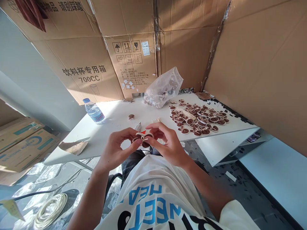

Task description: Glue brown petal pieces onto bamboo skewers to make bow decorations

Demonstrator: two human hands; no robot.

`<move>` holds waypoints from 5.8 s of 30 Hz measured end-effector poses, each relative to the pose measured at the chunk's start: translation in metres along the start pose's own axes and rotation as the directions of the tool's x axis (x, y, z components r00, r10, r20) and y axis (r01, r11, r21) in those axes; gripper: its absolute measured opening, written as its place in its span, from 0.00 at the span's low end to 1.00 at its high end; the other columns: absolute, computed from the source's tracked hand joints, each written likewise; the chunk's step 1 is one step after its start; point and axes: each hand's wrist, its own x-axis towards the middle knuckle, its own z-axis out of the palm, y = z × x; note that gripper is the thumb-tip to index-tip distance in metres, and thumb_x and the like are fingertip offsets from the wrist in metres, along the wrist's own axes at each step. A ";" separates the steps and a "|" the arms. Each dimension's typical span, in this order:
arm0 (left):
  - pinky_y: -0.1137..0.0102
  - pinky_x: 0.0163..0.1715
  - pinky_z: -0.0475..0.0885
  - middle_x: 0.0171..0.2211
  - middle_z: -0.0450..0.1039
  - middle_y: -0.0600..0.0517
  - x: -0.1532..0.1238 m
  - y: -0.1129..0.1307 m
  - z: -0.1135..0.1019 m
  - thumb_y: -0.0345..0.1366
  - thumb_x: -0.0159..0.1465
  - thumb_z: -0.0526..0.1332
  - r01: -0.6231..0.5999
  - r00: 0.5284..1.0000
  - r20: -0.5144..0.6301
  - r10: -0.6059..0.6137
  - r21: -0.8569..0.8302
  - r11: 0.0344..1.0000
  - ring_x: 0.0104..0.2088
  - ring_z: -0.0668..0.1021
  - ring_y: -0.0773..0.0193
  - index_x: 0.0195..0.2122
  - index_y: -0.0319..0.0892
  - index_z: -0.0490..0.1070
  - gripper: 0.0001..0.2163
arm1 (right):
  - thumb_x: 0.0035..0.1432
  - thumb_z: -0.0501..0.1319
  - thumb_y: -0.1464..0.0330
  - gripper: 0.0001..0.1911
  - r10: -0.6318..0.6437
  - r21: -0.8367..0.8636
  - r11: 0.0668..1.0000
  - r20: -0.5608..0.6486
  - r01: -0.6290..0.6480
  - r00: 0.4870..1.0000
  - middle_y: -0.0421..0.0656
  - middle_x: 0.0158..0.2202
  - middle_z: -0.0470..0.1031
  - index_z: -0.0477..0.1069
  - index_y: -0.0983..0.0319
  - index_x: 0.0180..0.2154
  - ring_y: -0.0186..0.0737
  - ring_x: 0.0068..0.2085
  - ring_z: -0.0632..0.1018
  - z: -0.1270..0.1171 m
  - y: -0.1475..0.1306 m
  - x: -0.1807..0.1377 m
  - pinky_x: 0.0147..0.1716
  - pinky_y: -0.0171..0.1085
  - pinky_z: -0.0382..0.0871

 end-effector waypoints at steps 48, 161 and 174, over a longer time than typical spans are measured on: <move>0.69 0.39 0.78 0.32 0.80 0.51 -0.002 -0.004 0.011 0.37 0.67 0.66 0.091 0.984 -0.144 -0.103 -0.090 0.992 0.34 0.80 0.62 0.34 0.41 0.80 0.07 | 0.75 0.65 0.65 0.04 -0.133 -0.138 0.983 -0.068 0.123 0.989 0.51 0.58 0.73 0.78 0.56 0.45 0.52 0.67 0.74 0.024 -0.003 -0.010 0.58 0.47 0.79; 0.59 0.36 0.71 0.25 0.77 0.56 0.003 -0.011 0.015 0.29 0.66 0.71 -0.412 0.657 -0.204 0.726 0.709 0.572 0.28 0.76 0.60 0.34 0.49 0.77 0.07 | 0.64 0.76 0.61 0.12 0.057 0.164 0.986 -0.252 -0.016 0.966 0.44 0.45 0.84 0.79 0.55 0.47 0.44 0.48 0.84 0.032 0.007 -0.010 0.51 0.45 0.83; 0.56 0.41 0.73 0.29 0.76 0.52 -0.003 -0.022 0.017 0.28 0.67 0.72 -0.452 0.630 -0.096 0.771 0.762 0.464 0.33 0.76 0.57 0.39 0.47 0.76 0.08 | 0.66 0.74 0.65 0.07 -0.044 0.106 0.991 -0.296 0.078 0.954 0.42 0.44 0.85 0.82 0.55 0.46 0.44 0.48 0.85 0.038 0.017 -0.012 0.57 0.49 0.82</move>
